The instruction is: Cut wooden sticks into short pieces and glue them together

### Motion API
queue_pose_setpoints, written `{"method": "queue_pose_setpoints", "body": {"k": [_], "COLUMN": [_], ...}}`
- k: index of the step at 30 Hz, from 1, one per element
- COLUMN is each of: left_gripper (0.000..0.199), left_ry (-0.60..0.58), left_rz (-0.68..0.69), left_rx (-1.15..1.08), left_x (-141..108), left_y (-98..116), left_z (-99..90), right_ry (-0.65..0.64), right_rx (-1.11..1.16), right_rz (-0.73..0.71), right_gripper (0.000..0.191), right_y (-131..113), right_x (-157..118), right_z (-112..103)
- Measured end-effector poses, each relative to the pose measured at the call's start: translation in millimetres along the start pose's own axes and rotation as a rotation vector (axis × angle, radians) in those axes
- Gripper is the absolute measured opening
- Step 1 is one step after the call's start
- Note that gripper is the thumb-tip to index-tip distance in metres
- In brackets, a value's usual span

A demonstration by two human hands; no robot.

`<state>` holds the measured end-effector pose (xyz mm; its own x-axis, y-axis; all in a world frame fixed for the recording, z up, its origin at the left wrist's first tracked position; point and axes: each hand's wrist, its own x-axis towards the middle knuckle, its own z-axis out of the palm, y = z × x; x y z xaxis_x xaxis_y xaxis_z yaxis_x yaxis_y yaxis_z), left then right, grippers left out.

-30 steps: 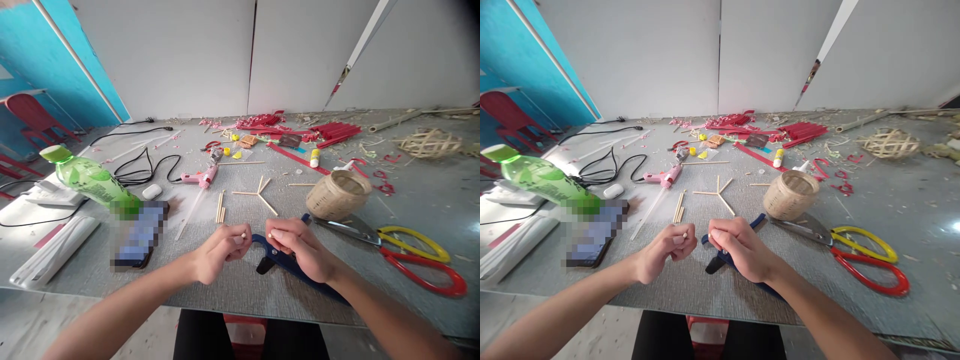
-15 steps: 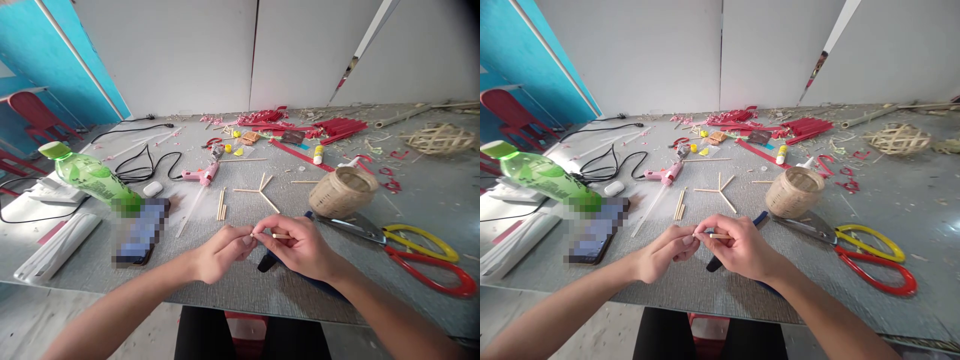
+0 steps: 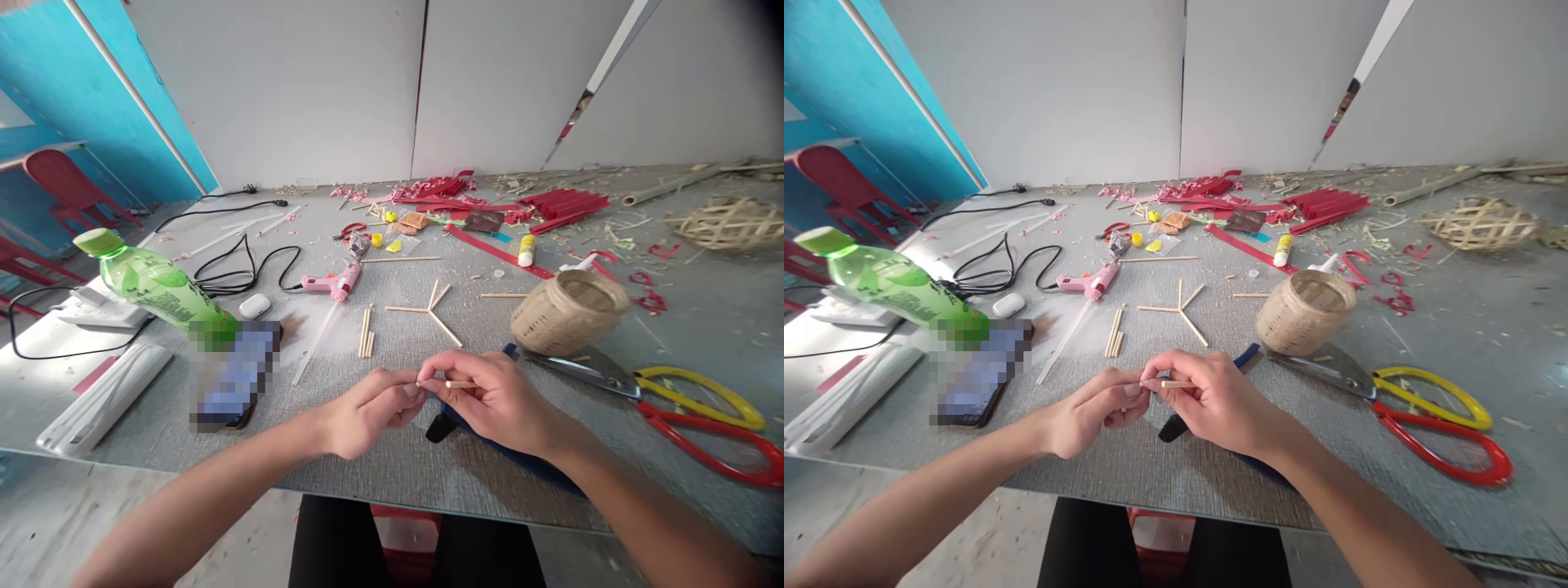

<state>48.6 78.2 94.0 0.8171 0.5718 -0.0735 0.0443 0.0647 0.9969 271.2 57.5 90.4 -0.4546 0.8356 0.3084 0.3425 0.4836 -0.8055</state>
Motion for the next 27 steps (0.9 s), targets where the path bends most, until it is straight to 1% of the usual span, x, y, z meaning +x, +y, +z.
{"method": "queue_pose_setpoints", "body": {"k": [4, 6, 8, 10, 12, 14, 19, 24, 27], "left_gripper": [0.028, 0.025, 0.023, 0.025, 0.029, 0.031, 0.031, 0.033, 0.037], "left_ry": [-0.004, -0.034, -0.091, -0.169, -0.242, -0.291, -0.326, -0.283, -0.273], "left_rz": [-0.053, -0.099, -0.165, -0.221, -0.254, -0.276, -0.333, -0.326, -0.356], "left_rx": [-0.078, -0.157, -0.283, -0.44, -0.569, -0.65, -0.703, -0.656, -0.607], "left_x": [0.9, 2.3, 4.1, 5.5, 5.7, 5.0, 4.0, 6.6, 6.9], "left_y": [1.3, 0.4, -0.8, -0.9, 0.3, 2.0, 0.2, -3.2, -1.2], "left_z": [-0.2, -1.4, -3.0, -4.8, -6.7, -8.5, -11.3, -9.9, -9.2], "right_ry": [-0.035, -0.043, -0.046, -0.044, -0.034, -0.025, -0.013, -0.01, -0.034], "right_rx": [0.044, 0.069, 0.101, 0.131, 0.151, 0.164, 0.127, -0.057, -0.112], "right_rz": [0.057, 0.082, 0.102, 0.118, 0.129, 0.128, 0.075, -0.03, -0.072], "right_gripper": [0.019, 0.021, 0.023, 0.024, 0.025, 0.025, 0.023, 0.014, 0.011], "right_y": [-1.1, -1.2, -1.4, -2.4, -4.2, -6.4, -7.8, -2.2, 0.2], "right_x": [-0.6, -1.4, -1.9, -1.7, -0.9, 0.3, 2.0, -0.6, -3.1], "right_z": [0.3, 0.6, 0.7, 0.7, 0.8, 0.9, 0.3, -0.1, -0.1]}}
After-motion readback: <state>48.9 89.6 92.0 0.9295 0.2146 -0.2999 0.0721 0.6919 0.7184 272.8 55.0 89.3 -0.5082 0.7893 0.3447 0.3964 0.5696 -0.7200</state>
